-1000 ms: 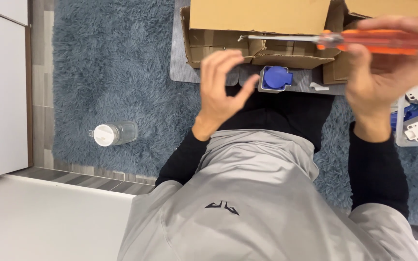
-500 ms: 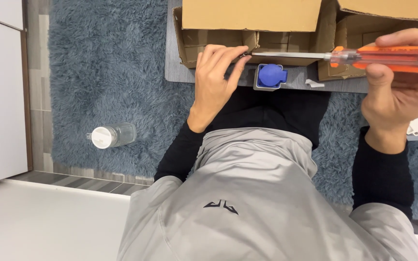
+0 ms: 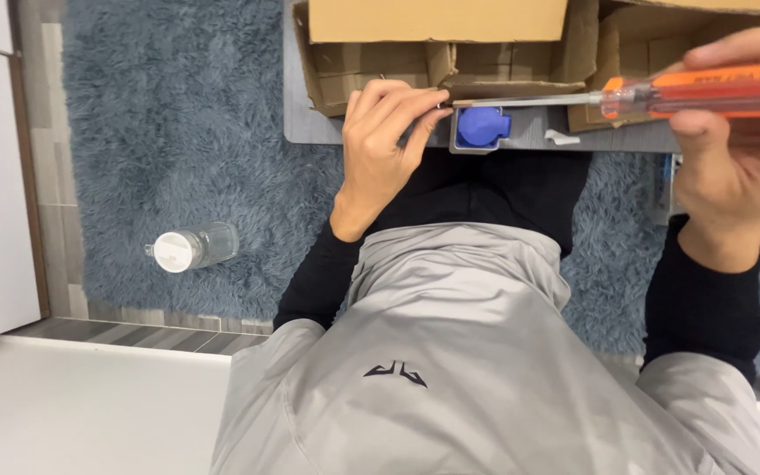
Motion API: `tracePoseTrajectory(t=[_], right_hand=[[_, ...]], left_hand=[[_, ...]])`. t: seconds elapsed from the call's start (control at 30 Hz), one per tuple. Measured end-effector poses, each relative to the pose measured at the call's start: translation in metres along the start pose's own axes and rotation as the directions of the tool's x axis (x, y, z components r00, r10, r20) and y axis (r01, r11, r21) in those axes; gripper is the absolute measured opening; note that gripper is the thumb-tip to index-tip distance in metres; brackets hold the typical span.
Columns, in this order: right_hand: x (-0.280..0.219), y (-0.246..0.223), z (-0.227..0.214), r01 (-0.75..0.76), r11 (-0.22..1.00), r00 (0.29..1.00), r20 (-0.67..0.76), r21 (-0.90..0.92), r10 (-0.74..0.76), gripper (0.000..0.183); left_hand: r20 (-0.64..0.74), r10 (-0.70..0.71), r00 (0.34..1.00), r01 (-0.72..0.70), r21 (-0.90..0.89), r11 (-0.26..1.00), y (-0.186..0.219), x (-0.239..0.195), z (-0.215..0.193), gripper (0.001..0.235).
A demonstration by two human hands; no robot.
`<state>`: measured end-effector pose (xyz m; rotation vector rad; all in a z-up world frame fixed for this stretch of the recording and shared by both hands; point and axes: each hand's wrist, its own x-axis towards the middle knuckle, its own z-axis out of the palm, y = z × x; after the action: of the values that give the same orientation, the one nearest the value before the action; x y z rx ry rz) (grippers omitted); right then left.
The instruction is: The person sits on the floor and uses a screwdriver to tighten screws on a blue electrical socket. They then attach a white plastic cover to the socket and place it into a cardboard box. The person repeats this process with another blue socket, securing it with screws and placing it in the box.
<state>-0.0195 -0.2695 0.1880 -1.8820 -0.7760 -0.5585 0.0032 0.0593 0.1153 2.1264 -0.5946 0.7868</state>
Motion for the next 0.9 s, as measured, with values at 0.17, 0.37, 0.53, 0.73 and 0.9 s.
tracePoseTrajectory(t=[0.17,0.37,0.53,0.73,0.9], right_hand=[[0.005,-0.017,-0.006,-0.156,0.985,0.987,0.054,0.073,0.153,0.042],[0.012,-0.024,-0.004,-0.241,0.967,0.964,0.132,0.082,0.230,0.022],[0.017,-0.017,0.004,-0.111,0.989,0.985,0.141,0.093,0.097,0.070],[0.035,-0.025,0.022,-0.113,0.985,0.983,0.156,0.127,0.092,0.051],[0.050,-0.043,0.010,-0.107,0.994,0.953,0.284,-0.016,0.107,0.029]], left_hand=[[0.139,0.076,0.987,-0.047,-0.199,0.979,0.009,-0.007,0.013,0.011],[0.363,0.131,0.922,-0.026,-0.281,0.960,0.011,-0.015,0.030,0.049],[0.396,0.118,0.910,-0.053,-0.172,0.984,0.002,-0.030,0.050,0.050],[0.369,0.115,0.922,-0.054,-0.173,0.983,0.001,-0.032,0.056,0.039],[0.360,0.122,0.925,-0.053,-0.198,0.979,-0.003,-0.034,0.058,0.038]])
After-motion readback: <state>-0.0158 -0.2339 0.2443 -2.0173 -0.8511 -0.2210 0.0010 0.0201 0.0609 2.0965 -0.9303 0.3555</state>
